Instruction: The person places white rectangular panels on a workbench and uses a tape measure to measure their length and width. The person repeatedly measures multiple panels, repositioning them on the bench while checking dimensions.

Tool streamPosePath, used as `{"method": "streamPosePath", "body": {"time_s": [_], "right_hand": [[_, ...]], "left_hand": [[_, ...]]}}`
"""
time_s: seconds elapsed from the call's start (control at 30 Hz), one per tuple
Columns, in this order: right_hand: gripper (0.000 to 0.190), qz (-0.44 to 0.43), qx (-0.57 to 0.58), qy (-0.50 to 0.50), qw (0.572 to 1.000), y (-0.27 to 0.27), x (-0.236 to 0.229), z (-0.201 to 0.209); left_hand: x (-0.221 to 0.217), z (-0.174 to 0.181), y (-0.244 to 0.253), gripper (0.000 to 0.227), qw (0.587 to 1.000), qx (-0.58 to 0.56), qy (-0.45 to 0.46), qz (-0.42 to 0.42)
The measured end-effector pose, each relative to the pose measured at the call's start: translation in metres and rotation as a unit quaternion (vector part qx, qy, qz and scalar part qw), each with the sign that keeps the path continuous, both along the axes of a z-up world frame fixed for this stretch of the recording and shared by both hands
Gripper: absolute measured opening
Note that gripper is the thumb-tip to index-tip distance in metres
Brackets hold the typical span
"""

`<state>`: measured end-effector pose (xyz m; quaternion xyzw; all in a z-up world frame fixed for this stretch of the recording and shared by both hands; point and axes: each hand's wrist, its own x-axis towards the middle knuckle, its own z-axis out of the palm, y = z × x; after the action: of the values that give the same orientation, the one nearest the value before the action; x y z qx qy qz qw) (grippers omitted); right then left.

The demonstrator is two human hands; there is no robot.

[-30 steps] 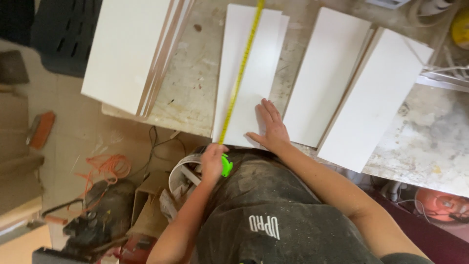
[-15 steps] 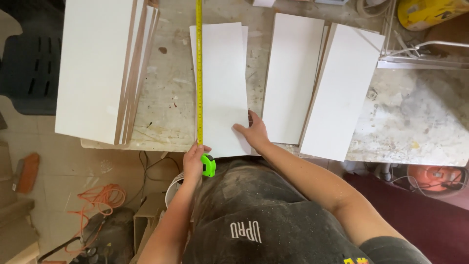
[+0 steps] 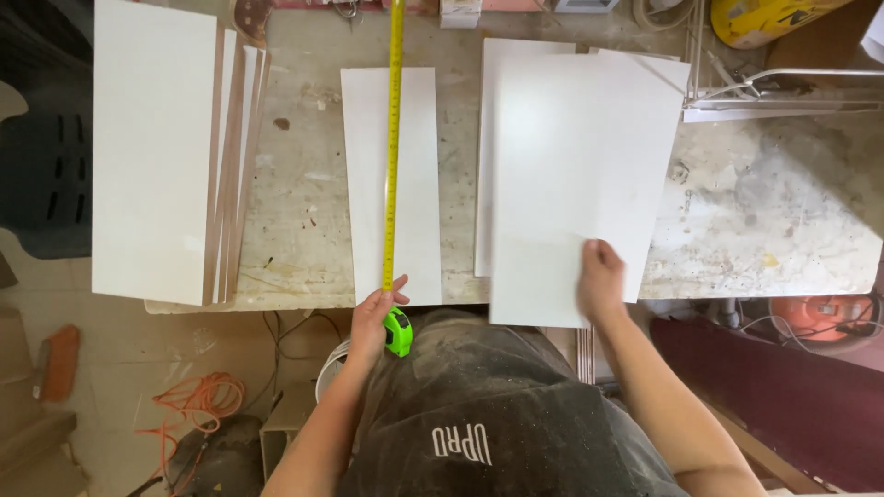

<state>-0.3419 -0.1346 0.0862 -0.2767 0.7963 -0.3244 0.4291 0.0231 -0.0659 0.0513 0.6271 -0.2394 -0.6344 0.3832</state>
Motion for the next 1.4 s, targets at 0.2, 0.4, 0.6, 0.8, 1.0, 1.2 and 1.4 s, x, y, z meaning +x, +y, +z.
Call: {"method": "streamPosePath", "body": {"time_s": [0.2, 0.4, 0.6, 0.8, 1.0, 1.2, 1.4], "right_hand": [[0.039, -0.044, 0.031, 0.079, 0.995, 0.017, -0.076, -0.004], [0.051, 0.048, 0.067, 0.259, 0.962, 0.018, -0.127, -0.059], [0.046, 0.157, 0.091, 0.398, 0.899, -0.025, -0.070, 0.008], [0.057, 0.465, -0.281, 0.261, 0.798, -0.026, 0.071, -0.035], [0.127, 0.780, -0.048, 0.278, 0.558, -0.043, 0.171, -0.033], [0.124, 0.785, -0.026, 0.285, 0.549, -0.041, 0.175, -0.039], [0.121, 0.788, -0.005, 0.307, 0.533, -0.042, 0.177, -0.038]], "left_hand": [[0.012, -0.007, 0.002, 0.035, 0.999, 0.013, -0.031, 0.022], [0.033, -0.030, 0.018, 0.037, 0.994, 0.060, -0.088, 0.035], [0.036, -0.075, 0.053, 0.037, 0.989, 0.129, -0.067, 0.011], [0.023, -0.070, 0.065, 0.037, 0.990, 0.118, -0.051, 0.052], [0.011, -0.107, 0.071, 0.038, 0.991, 0.119, -0.039, 0.044], [-0.006, -0.099, 0.075, 0.038, 0.994, 0.089, -0.050, 0.033], [-0.010, -0.075, 0.064, 0.035, 0.992, 0.082, -0.091, 0.011]]}}
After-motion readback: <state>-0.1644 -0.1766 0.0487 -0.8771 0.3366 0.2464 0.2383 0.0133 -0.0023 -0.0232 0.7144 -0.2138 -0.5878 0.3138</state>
